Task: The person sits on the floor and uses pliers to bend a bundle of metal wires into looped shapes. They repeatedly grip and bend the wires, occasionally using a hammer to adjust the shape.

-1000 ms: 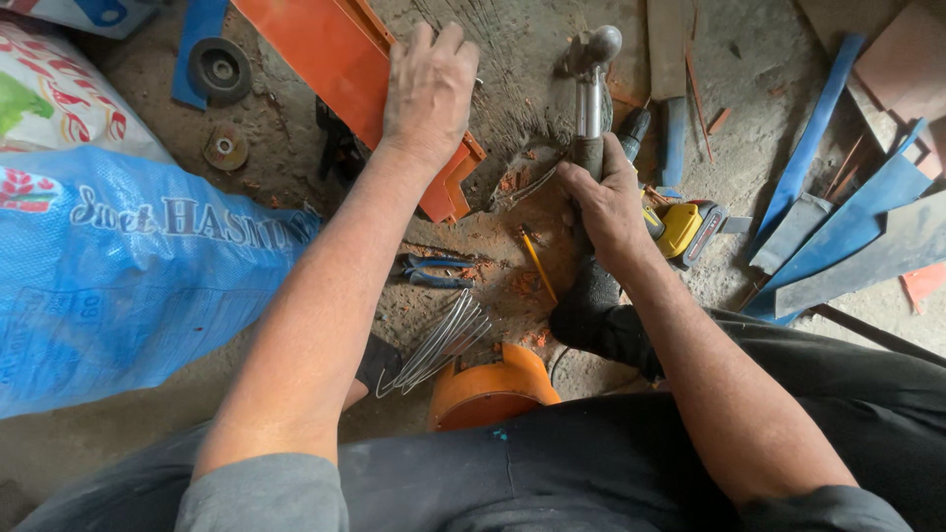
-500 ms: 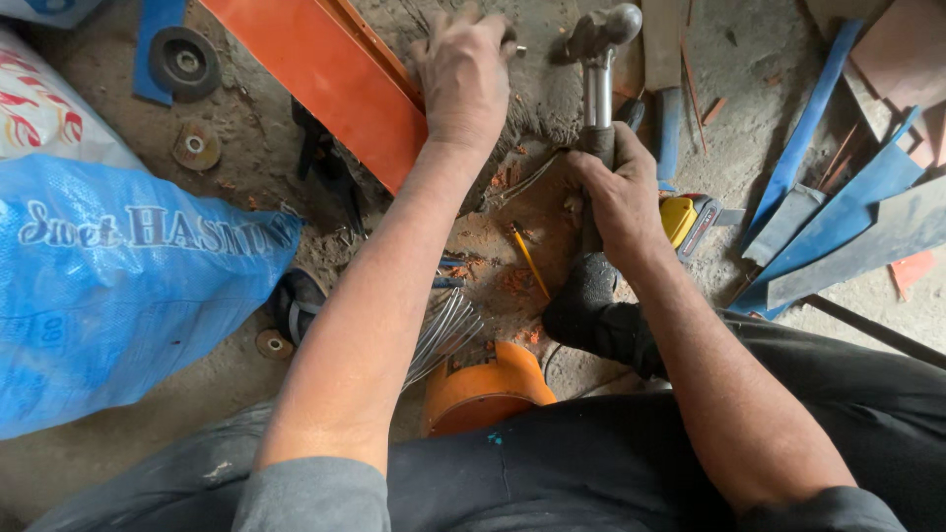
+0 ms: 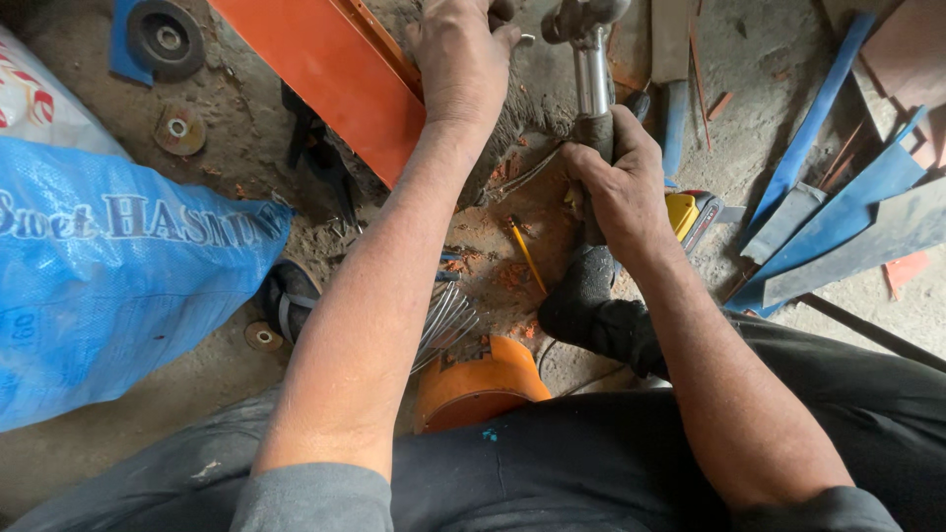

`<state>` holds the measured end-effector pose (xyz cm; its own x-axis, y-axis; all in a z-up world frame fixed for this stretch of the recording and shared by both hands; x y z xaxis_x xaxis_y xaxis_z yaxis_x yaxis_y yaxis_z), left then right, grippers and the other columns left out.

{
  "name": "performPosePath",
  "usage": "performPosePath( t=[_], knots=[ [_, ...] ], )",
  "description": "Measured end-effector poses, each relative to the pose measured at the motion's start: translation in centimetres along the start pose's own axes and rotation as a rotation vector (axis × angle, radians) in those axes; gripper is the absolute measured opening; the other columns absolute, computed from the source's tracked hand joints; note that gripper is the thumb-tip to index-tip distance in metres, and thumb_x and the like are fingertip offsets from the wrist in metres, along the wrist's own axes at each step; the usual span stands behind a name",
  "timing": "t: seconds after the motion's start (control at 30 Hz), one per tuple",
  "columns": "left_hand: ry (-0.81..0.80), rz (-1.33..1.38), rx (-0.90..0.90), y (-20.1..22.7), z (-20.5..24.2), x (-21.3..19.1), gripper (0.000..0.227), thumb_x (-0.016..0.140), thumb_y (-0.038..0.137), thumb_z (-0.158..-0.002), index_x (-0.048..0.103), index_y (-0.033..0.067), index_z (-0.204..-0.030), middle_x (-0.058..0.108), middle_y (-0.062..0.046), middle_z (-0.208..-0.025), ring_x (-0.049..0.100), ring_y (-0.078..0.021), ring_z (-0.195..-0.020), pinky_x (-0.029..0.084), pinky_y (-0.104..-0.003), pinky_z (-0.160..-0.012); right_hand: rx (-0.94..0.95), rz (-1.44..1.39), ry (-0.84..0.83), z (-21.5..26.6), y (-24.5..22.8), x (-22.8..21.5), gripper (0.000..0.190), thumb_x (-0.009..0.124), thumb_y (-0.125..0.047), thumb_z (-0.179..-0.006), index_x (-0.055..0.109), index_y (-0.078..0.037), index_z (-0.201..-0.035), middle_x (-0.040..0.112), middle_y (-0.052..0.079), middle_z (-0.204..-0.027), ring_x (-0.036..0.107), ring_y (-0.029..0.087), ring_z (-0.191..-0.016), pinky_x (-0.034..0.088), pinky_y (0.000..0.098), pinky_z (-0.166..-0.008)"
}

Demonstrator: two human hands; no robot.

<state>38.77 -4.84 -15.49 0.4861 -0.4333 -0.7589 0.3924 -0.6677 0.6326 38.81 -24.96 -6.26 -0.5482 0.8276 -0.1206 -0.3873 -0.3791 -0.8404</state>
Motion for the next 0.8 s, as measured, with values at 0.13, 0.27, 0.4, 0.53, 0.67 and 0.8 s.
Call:
performPosePath(
  t=[0.13, 0.27, 0.4, 0.53, 0.67, 0.8],
  knots=[
    [0.030, 0.016, 0.027, -0.2, 0.6, 0.4, 0.030, 0.092, 0.023, -0.076, 0.073, 0.0094, -0.095, 0.072, -0.006, -0.090, 0.066, -0.0252, -0.094, 0.046, -0.049, -0.087, -0.100, 0.103, -0.015, 0.2, -0.4, 0.2, 0.021, 0.068, -0.014, -0.099, 0.059, -0.005, -0.116, 0.055, -0.004, -0.083, 0.053, 0.004, -0.071, 0.048, 0.0235, -0.059],
    [0.050, 0.014, 0.018, -0.4, 0.8, 1.0, 0.031, 0.091, 0.025, -0.076, 0.073, 0.0090, -0.095, 0.072, -0.005, -0.087, 0.067, -0.0231, -0.093, 0.047, -0.048, -0.089, -0.176, 0.215, -0.029, 0.4, -0.9, 0.3, 0.022, 0.068, -0.017, -0.106, 0.057, -0.003, -0.118, 0.056, -0.002, -0.085, 0.054, 0.006, -0.076, 0.049, 0.0243, -0.064],
    [-0.010, 0.001, -0.040, -0.9, 1.2, 1.7, 0.027, 0.089, 0.028, -0.082, 0.072, 0.0093, -0.091, 0.071, -0.006, -0.085, 0.068, -0.0203, -0.091, 0.048, -0.046, -0.094, -0.219, 0.308, -0.010, 1.0, -1.1, 0.5, 0.022, 0.067, -0.020, -0.108, 0.055, -0.003, -0.116, 0.057, 0.000, -0.085, 0.055, 0.009, -0.075, 0.050, 0.0266, -0.063],
    [0.031, -0.017, -0.020, -0.8, 1.2, 1.8, 0.029, 0.090, 0.027, -0.078, 0.072, 0.0076, -0.089, 0.071, -0.007, -0.084, 0.067, -0.0234, -0.091, 0.047, -0.047, -0.091, -0.229, 0.436, 0.028, 0.7, -1.2, 1.0, 0.024, 0.069, -0.019, -0.105, 0.054, -0.003, -0.115, 0.057, 0.000, -0.084, 0.057, 0.008, -0.074, 0.051, 0.0266, -0.062],
    [0.076, 0.030, -0.008, -0.4, 1.1, 1.6, 0.028, 0.089, 0.025, -0.076, 0.071, 0.0073, -0.087, 0.071, -0.007, -0.087, 0.066, -0.0242, -0.095, 0.048, -0.046, -0.091, -0.216, 0.433, 0.017, 0.4, -1.7, 1.0, 0.023, 0.071, -0.018, -0.106, 0.056, -0.002, -0.112, 0.056, 0.001, -0.085, 0.054, 0.009, -0.075, 0.049, 0.0272, -0.063],
    [0.061, 0.006, 0.023, -0.7, 1.3, 1.6, 0.025, 0.090, 0.023, -0.076, 0.071, 0.0082, -0.083, 0.072, -0.007, -0.084, 0.066, -0.0265, -0.093, 0.046, -0.048, -0.091, -0.119, 0.295, 0.081, 1.0, -1.9, 0.8, 0.022, 0.066, -0.019, -0.101, 0.054, -0.004, -0.111, 0.058, 0.000, -0.079, 0.054, 0.010, -0.066, 0.046, 0.0295, -0.056]
  ],
)
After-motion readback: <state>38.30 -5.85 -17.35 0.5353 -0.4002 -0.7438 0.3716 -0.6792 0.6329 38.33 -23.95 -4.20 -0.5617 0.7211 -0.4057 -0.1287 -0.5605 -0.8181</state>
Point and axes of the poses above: each hand's wrist, its own z-axis away from the middle knuckle, its own x-axis out of the palm, y = z × x, the point moved 1 cm from there along -z, towards the middle knuckle
